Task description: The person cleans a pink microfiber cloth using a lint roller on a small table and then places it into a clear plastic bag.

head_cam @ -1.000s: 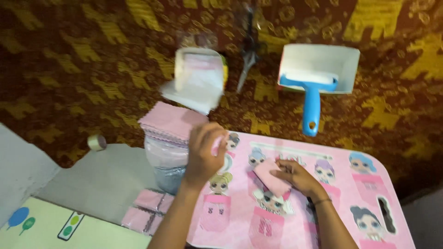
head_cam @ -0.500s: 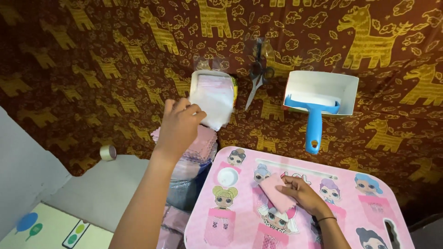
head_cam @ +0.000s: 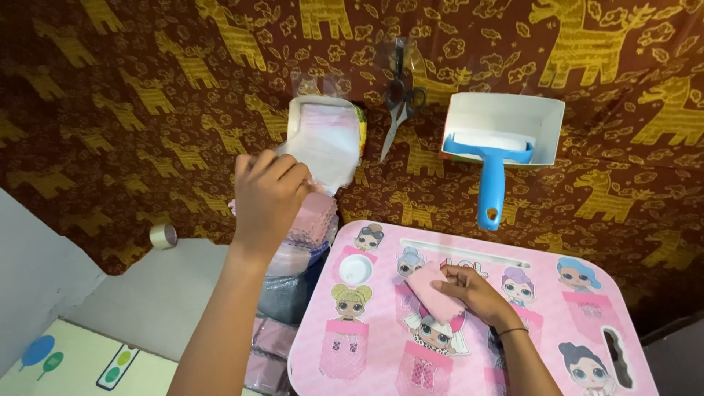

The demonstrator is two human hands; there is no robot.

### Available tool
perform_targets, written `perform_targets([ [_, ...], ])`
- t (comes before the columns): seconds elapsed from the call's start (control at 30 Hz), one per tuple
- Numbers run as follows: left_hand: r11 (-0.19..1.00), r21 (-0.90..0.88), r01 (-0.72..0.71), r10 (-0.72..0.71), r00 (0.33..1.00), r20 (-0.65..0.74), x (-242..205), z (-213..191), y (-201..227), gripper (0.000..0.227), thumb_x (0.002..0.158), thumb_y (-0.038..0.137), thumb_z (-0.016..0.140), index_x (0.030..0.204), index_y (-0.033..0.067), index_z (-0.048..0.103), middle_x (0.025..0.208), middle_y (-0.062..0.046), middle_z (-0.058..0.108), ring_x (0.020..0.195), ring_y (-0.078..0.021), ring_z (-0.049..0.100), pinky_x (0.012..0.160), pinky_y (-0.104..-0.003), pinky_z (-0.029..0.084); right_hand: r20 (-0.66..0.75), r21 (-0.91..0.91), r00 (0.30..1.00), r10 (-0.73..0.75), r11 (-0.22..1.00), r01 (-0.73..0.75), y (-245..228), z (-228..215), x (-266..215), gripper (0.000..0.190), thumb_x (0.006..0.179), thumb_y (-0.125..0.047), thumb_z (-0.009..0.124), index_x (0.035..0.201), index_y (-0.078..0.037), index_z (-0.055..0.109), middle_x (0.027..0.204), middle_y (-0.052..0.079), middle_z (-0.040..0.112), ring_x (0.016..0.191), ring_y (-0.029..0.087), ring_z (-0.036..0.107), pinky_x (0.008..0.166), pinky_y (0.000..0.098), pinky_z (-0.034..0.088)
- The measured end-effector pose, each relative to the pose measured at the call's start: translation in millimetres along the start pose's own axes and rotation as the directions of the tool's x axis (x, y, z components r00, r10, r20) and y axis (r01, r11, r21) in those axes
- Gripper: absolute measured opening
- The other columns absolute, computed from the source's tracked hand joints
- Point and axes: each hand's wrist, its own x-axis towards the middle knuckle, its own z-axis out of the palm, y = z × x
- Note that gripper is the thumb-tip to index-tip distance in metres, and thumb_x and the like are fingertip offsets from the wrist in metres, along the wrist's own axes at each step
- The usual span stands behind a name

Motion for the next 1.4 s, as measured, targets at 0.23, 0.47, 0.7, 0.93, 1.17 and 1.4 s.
perform_targets([
  [0.23, 0.98, -0.141, -0.142, 0.122, 0.983, -0.14, -41.4, 6.3, 64.3, 0.023, 0.092, 0.006, 0.075, 0.076, 0.0131, 0.061, 0.075, -0.005, 0.054, 0.081, -0.0305, 0.052, 0.082, -0.046, 0.04, 0.054, 0.352, 0.993, -0.11, 0.932, 0.084, 45.9, -21.8, 27.8, 0.02, 0.09, -0.004, 0.067, 0.106, 0.008, 0.07, 0.076, 0.017, 0.076, 0.055, 0.022, 0.071, 0.052, 0.034, 0.058],
  [0.47, 0.791, -0.612, 0.016, 0.137, 0.969, 0.204, -117.4, 36.8, 132.7, 0.016, 0.096, 0.018, 0.065, 0.082, 0.0131, 0.06, 0.111, -0.002, 0.07, 0.103, -0.0263, 0.066, 0.088, -0.043, 0.047, -0.015, 0.615, 0.988, -0.154, 0.777, 0.131, 67.7, -40.8, 36.3, 0.052, 0.085, -0.015, 0.063, 0.132, 0.008, 0.061, 0.098, 0.023, 0.074, 0.076, 0.03, 0.075, 0.064, 0.0413, 0.062],
  [0.7, 0.662, -0.714, 0.228, 0.277, 0.81, 0.516, -158.5, 56.8, 156.3, 0.016, 0.09, 0.02, 0.069, 0.085, 0.0102, 0.057, 0.118, -0.008, 0.069, 0.119, -0.033, 0.059, 0.098, -0.05, 0.043, -0.07, 0.651, 0.991, -0.114, 0.747, 0.132, 93.9, -41.4, 51.3, 0.054, 0.084, -0.011, 0.064, 0.135, 0.006, 0.061, 0.107, 0.026, 0.073, 0.086, 0.034, 0.076, 0.073, 0.0445, 0.062],
  [0.93, 0.57, -0.632, 0.524, 0.369, 0.524, 0.767, -136.6, 58.1, 141.4, 0.05, 0.071, 0.055, 0.084, 0.1, 0.0166, 0.069, 0.144, -0.008, 0.059, 0.137, -0.0334, 0.041, 0.109, -0.056, 0.024, -0.018, 0.601, 0.982, -0.188, 0.783, 0.161, 53.2, -24.3, 30.8, 0.034, 0.087, -0.009, 0.061, 0.117, 0.006, 0.067, 0.092, 0.021, 0.074, 0.077, 0.026, 0.076, 0.067, 0.038, 0.061],
  [1.17, 0.867, -0.194, 0.46, -0.018, 0.416, 0.909, -142.7, 127.1, 136.2, 0.038, 0.088, 0.048, 0.074, 0.108, 0.0183, 0.062, 0.114, -0.004, 0.061, 0.111, -0.0303, 0.059, 0.093, -0.053, 0.042, -0.016, 0.569, 0.982, -0.187, 0.806, 0.163, 37.2, -19.7, 20.1, 0.026, 0.088, -0.008, 0.061, 0.11, 0.003, 0.068, 0.086, 0.015, 0.074, 0.073, 0.022, 0.075, 0.064, 0.0335, 0.06],
  [1.4, 0.846, -0.156, 0.51, -0.071, 0.397, 0.915, -143.2, 157.1, 139.3, 0.018, 0.092, 0.028, 0.073, 0.097, 0.0147, 0.062, 0.113, -0.003, 0.053, 0.11, -0.0314, 0.054, 0.092, -0.05, 0.041, -0.01, 0.571, 0.978, -0.207, 0.802, 0.176, 27.4, -17.8, 16.5, 0.019, 0.088, -0.008, 0.062, 0.103, 0.002, 0.068, 0.079, 0.011, 0.072, 0.068, 0.02, 0.074, 0.061, 0.031, 0.059],
])
